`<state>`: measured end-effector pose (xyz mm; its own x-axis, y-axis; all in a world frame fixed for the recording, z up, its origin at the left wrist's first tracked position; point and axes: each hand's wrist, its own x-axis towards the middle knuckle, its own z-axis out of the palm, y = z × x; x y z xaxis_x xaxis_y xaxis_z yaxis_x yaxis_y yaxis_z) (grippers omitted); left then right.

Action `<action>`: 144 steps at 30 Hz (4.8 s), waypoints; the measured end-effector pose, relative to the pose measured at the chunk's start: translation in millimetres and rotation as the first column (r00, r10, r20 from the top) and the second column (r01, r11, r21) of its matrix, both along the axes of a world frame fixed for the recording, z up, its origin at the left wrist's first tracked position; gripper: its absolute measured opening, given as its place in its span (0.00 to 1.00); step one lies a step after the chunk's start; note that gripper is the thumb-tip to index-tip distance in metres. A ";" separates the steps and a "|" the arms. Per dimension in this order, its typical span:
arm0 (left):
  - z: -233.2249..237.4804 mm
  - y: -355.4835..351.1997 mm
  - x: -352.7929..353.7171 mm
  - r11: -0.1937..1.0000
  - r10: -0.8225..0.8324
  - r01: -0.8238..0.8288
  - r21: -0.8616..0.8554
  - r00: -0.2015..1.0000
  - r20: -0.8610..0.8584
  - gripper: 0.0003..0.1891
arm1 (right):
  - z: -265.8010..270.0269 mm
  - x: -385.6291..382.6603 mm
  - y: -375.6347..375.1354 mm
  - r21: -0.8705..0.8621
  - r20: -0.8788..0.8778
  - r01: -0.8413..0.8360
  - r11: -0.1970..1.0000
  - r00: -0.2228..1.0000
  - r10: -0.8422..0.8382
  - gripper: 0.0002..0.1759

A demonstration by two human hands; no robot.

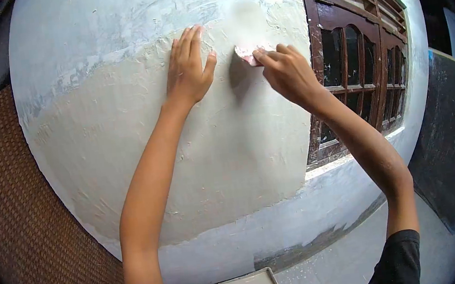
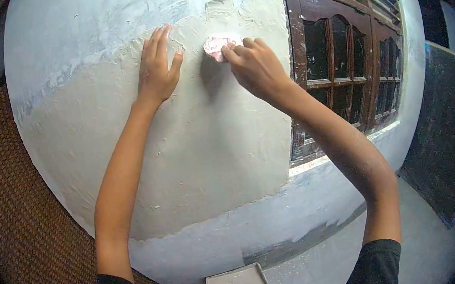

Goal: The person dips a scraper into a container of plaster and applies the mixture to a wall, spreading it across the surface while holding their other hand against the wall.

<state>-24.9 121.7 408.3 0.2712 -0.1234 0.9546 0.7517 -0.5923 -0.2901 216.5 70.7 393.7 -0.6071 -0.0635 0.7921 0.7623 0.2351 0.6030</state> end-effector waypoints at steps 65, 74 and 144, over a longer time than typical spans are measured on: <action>16.9 25.8 14.6 0.946 0.306 -0.313 0.084 0.948 0.089 0.32 | 74.4 69.9 80.1 0.158 -0.692 -0.813 0.560 0.313 0.651 0.21; 15.3 23.0 9.6 0.934 0.343 -0.348 0.085 0.937 0.063 0.32 | 82.6 98.8 77.5 0.330 -0.863 -0.561 0.760 0.146 0.483 0.19; 8.5 20.2 18.8 0.946 0.320 -0.325 0.026 0.942 0.105 0.32 | 81.0 111.6 87.8 0.289 -0.884 -0.550 0.783 0.159 0.439 0.20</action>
